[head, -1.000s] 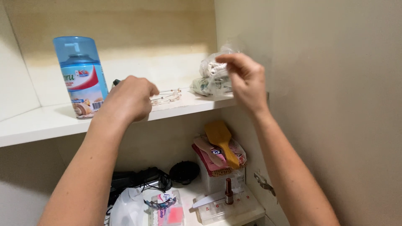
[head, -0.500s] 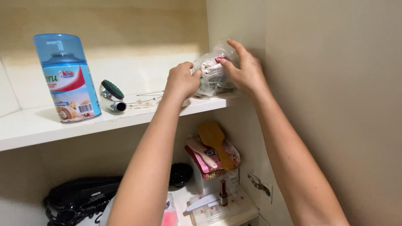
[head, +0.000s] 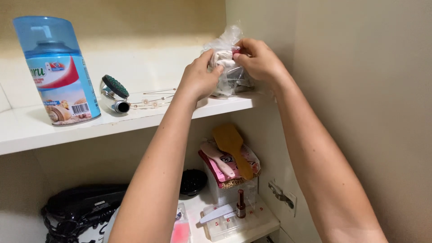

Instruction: Organizing various items including toilet paper, paper towels, toiletries, and hair tools inside a bathroom cabinet.

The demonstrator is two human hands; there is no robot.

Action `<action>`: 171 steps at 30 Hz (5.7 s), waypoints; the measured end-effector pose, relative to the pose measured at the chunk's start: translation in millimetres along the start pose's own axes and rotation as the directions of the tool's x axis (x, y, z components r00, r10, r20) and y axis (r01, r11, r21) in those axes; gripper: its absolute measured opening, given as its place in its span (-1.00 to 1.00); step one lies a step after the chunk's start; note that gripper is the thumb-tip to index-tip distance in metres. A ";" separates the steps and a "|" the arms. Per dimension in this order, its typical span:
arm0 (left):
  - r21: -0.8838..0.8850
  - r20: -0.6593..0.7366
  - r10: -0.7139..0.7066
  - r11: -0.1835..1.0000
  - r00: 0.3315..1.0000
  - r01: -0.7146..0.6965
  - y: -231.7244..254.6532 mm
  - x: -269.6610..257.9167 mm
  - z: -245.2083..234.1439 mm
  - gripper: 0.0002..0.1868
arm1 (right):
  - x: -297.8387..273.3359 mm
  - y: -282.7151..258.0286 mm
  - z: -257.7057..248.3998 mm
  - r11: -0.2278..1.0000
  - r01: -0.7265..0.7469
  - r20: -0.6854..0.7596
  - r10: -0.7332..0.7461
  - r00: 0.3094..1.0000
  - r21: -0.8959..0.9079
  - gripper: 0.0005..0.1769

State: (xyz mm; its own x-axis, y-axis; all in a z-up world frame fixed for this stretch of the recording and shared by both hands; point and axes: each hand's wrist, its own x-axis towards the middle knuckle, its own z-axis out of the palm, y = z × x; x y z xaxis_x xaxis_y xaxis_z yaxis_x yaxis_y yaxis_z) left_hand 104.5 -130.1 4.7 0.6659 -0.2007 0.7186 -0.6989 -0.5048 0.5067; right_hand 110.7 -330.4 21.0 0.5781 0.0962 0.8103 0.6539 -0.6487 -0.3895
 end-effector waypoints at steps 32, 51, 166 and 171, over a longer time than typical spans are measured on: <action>-0.211 0.090 -0.063 0.974 0.994 0.081 -6.7 9.7 1.6 -0.38 | -8.7 -13.6 7.7 0.944 -0.154 -0.131 0.121 0.984 -0.290 -0.47; 0.043 0.049 -0.059 0.997 0.997 0.057 -2.4 0.3 -6.1 -0.59 | -10.3 1.4 22.1 0.969 -0.129 -0.140 0.101 0.985 -0.211 -0.48; 0.316 -0.597 -0.325 0.745 0.733 0.587 -211.6 -434.1 -119.2 -0.21 | -335.9 -122.8 397.9 0.964 0.261 0.545 -0.245 0.802 0.050 -0.60; 0.330 -0.562 -0.336 0.747 0.756 0.577 -222.4 -433.3 -110.2 -0.20 | -328.3 -110.1 439.1 0.953 0.250 0.676 -0.072 0.733 -0.169 -0.57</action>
State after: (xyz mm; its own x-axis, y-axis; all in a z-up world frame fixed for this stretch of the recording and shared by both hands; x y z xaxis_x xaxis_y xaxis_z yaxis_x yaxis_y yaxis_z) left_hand -57.4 161.6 -366.8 0.5917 0.4896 0.6405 -0.0517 -0.7699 0.6361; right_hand 63.3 40.9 -394.4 0.7068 0.6278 0.3260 0.6852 -0.7221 -0.0949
